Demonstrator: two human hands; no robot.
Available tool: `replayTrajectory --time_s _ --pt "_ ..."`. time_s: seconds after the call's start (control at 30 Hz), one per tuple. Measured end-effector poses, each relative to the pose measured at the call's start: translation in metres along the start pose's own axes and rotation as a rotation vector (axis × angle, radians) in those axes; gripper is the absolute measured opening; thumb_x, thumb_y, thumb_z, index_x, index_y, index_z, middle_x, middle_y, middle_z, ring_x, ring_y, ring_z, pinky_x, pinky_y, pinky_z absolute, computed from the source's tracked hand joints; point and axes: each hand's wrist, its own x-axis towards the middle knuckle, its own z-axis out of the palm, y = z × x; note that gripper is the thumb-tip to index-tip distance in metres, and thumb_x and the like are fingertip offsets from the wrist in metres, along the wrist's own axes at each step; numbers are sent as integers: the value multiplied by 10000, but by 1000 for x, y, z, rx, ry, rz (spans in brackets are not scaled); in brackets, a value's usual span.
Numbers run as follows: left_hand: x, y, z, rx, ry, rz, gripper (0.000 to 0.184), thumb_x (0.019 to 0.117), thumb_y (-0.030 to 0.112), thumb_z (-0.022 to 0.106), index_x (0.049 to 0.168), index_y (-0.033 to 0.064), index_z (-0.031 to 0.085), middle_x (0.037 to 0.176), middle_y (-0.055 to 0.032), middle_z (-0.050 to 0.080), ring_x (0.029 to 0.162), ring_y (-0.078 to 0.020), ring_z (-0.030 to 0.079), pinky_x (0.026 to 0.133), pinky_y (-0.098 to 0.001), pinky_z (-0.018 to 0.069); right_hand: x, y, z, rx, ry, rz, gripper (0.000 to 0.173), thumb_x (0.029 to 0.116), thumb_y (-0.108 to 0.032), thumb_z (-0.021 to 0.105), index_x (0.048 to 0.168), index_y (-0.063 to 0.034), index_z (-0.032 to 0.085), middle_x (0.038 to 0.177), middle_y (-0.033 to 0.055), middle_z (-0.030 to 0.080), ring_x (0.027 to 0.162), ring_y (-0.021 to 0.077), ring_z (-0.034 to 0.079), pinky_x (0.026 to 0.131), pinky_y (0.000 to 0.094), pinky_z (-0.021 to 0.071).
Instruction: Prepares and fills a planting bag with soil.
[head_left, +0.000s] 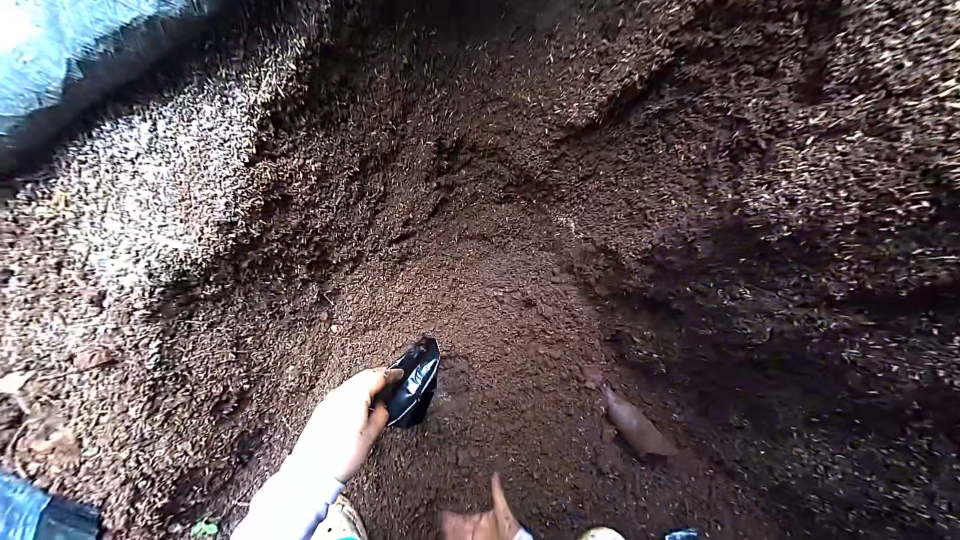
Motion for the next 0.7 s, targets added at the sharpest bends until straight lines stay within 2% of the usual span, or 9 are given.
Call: replayTrajectory --time_s 0.1,0.17,0.23,0.3,0.37,0.47,0.57,0.63,0.7 --pt "-11 -17 3 -46 47 32 425 943 19 592 1344 123 684 1333 -106 682 1231 -260 655 1065 -479 501 18 -41 24 279 163 -119 1002 902 -869 305 1645 -220 134 1636 237 311 1409 429 473 1064 572 500" --pt "-17 -33 5 -99 127 44 437 908 31 585 1315 139 700 1303 -77 700 1177 -227 681 1013 -465 534 19 -53 34 326 204 -215 953 911 -854 329 1647 -284 127 1675 187 251 1465 427 394 1073 648 458" --pt "-18 -47 9 -142 164 4 473 876 87 579 1325 183 695 1277 -34 713 1132 -175 695 964 -441 555 18 -77 49 368 204 -384 888 915 -857 299 1617 -317 232 1624 136 370 1436 389 431 1030 686 453" --pt "-15 -53 13 -217 55 -64 519 884 105 585 1394 177 649 1307 -57 699 1162 -193 682 989 -471 536 20 -110 65 379 198 -565 846 943 -835 178 1551 -271 348 1490 98 524 1321 297 538 983 605 500" --pt "-6 -53 23 -275 -126 -106 565 909 96 575 1471 161 578 1395 -90 650 1259 -237 637 1069 -508 490 25 -132 76 441 163 -734 722 1057 -650 92 1541 -159 308 1462 122 488 1299 252 506 1010 523 474" --pt "19 -49 54 -352 -292 -122 635 944 90 586 1562 162 458 1520 -100 549 1356 -249 569 1145 -492 434 35 -155 102 579 171 -780 648 1088 -570 103 1485 -122 352 1401 139 508 1254 260 524 972 531 481" --pt "34 -46 91 -392 -345 -97 699 928 53 594 1593 139 397 1595 -90 463 1429 -221 499 1196 -445 388 45 -147 95 424 274 -772 626 1121 -470 71 1574 -73 240 1575 195 366 1393 300 434 1079 549 412" --pt "41 -41 103 -399 -322 -56 720 909 42 591 1595 111 385 1624 -99 419 1468 -201 449 1222 -415 353 40 -141 87 295 302 -781 587 1133 -389 67 1548 -20 256 1513 227 413 1324 290 484 1044 505 448" --pt "47 -32 107 -407 -269 -10 730 899 34 591 1595 87 377 1638 -106 394 1496 -186 407 1242 -386 322 23 -137 87 264 278 -785 571 1131 -402 99 1500 -31 328 1396 182 509 1214 235 547 977 447 493"
